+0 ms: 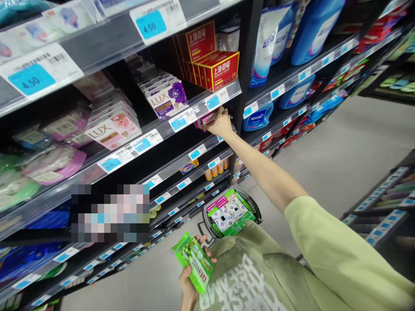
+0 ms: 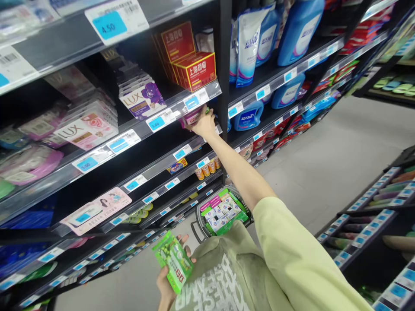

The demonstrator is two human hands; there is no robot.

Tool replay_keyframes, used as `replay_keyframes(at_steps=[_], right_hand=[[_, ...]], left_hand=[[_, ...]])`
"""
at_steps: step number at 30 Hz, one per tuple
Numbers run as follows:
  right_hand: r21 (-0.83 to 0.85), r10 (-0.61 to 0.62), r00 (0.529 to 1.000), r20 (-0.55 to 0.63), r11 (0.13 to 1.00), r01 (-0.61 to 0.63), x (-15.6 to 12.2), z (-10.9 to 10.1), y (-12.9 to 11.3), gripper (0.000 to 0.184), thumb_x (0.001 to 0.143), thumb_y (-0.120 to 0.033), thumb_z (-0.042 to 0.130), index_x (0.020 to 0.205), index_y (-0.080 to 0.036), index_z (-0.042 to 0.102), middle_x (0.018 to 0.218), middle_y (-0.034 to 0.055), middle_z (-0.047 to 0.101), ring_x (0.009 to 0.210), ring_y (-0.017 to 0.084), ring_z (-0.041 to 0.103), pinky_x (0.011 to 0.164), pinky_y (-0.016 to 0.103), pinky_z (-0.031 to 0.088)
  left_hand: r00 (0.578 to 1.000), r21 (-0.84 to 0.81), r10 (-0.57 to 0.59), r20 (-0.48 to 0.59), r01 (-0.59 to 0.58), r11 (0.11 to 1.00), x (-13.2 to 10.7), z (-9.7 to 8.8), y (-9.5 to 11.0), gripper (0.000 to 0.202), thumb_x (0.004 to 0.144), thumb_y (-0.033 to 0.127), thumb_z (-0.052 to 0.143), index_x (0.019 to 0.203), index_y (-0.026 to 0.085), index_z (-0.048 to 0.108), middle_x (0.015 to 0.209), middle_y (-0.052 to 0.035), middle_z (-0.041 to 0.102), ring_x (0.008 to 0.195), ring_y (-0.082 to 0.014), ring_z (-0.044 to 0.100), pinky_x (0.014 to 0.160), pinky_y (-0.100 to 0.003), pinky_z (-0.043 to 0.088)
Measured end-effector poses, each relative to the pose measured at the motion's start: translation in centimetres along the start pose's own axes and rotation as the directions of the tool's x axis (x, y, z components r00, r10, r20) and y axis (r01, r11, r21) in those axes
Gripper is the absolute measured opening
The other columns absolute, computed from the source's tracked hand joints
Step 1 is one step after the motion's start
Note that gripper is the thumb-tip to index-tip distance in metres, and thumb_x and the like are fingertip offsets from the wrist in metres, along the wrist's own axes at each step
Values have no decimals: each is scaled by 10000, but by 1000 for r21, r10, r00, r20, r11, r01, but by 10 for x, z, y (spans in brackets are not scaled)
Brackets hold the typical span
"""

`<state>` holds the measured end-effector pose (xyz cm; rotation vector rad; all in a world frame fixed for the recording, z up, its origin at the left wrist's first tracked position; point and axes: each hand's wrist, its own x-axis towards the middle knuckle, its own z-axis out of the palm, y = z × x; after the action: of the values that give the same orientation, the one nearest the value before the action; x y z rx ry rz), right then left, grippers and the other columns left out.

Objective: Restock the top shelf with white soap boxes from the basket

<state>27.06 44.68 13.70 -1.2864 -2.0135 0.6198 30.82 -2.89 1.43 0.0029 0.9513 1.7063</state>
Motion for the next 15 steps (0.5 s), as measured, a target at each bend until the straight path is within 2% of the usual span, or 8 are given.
replay_keyframes(at_steps=[1, 3, 6, 9, 11, 12, 13, 15], right_hand=[[1, -8, 1000, -4, 1000, 8, -1, 0, 1, 1165, 728, -698, 752, 1509, -25, 211, 1551, 376, 238, 1455, 520, 254, 1155, 692, 244], [-3, -48, 998, -37, 999, 48, -13, -5, 2, 1108, 803, -725, 649, 1533, -33, 186, 1598, 373, 159, 1491, 533, 168, 1155, 736, 185], [1, -201, 972, -122, 979, 203, -59, -22, -3, 858, 925, -653, 506, 1538, -101, 268, 1626, 283, 221, 1521, 465, 169, 1183, 708, 191], [132, -380, 922, -79, 912, 387, -129, -43, -7, 555, 989, -557, 451, 1392, -180, 504, 1469, 184, 494, 1410, 368, 416, 1154, 603, 349], [308, -444, 888, 121, 867, 392, -178, -54, -4, 422, 994, -545, 484, 1162, -194, 649, 1195, 131, 663, 1151, 305, 614, 1018, 495, 488], [389, -463, 838, 289, 856, 339, -201, -57, -1, 400, 994, -547, 504, 1069, -195, 679, 1080, 104, 695, 1022, 269, 657, 926, 435, 525], [454, -481, 743, 465, 850, 266, -223, -57, 4, 401, 998, -550, 513, 1002, -191, 693, 989, 81, 707, 922, 239, 670, 843, 384, 535], [541, -485, 502, 716, 840, 41, -261, -53, 14, 414, 1008, -551, 514, 960, -179, 690, 875, 53, 706, 797, 201, 664, 729, 320, 521]], left_hand=[[999, -7, 35, -14, -35, 999, 0, -3, 1, 658, 485, 574, 912, 1068, 323, 736, 1082, -58, 720, 1023, -403, 698, 763, -494, 634], [994, -18, 100, -36, -100, 995, 2, -2, 5, 599, 510, 588, 887, 1030, 328, 742, 1044, -55, 725, 950, -376, 704, 742, -491, 635], [987, -48, 161, -15, -162, 986, 8, 14, 18, 627, 563, 676, 846, 1047, 290, 741, 1028, -64, 713, 835, -289, 673, 800, -465, 623], [975, -65, 217, 40, -214, 975, 19, 34, 32, 718, 573, 758, 810, 1070, 245, 744, 1013, -81, 697, 872, -283, 658, 897, -458, 588], [964, -57, 258, 57, -255, 965, 29, 42, 37, 735, 600, 777, 783, 1091, 232, 738, 1067, -99, 694, 1008, -325, 657, 977, -478, 551], [958, -47, 281, 54, -279, 959, 34, 45, 39, 743, 608, 782, 772, 1104, 231, 733, 1110, -109, 693, 1083, -347, 646, 1014, -494, 530], [952, -34, 302, 48, -300, 953, 40, 48, 38, 757, 609, 787, 764, 1123, 231, 727, 1160, -117, 690, 1151, -366, 629, 1046, -512, 509], [939, 11, 342, 34, -342, 940, 51, 51, 36, 810, 583, 800, 763, 1168, 241, 714, 1255, -127, 677, 1254, -397, 588, 1090, -541, 477]])
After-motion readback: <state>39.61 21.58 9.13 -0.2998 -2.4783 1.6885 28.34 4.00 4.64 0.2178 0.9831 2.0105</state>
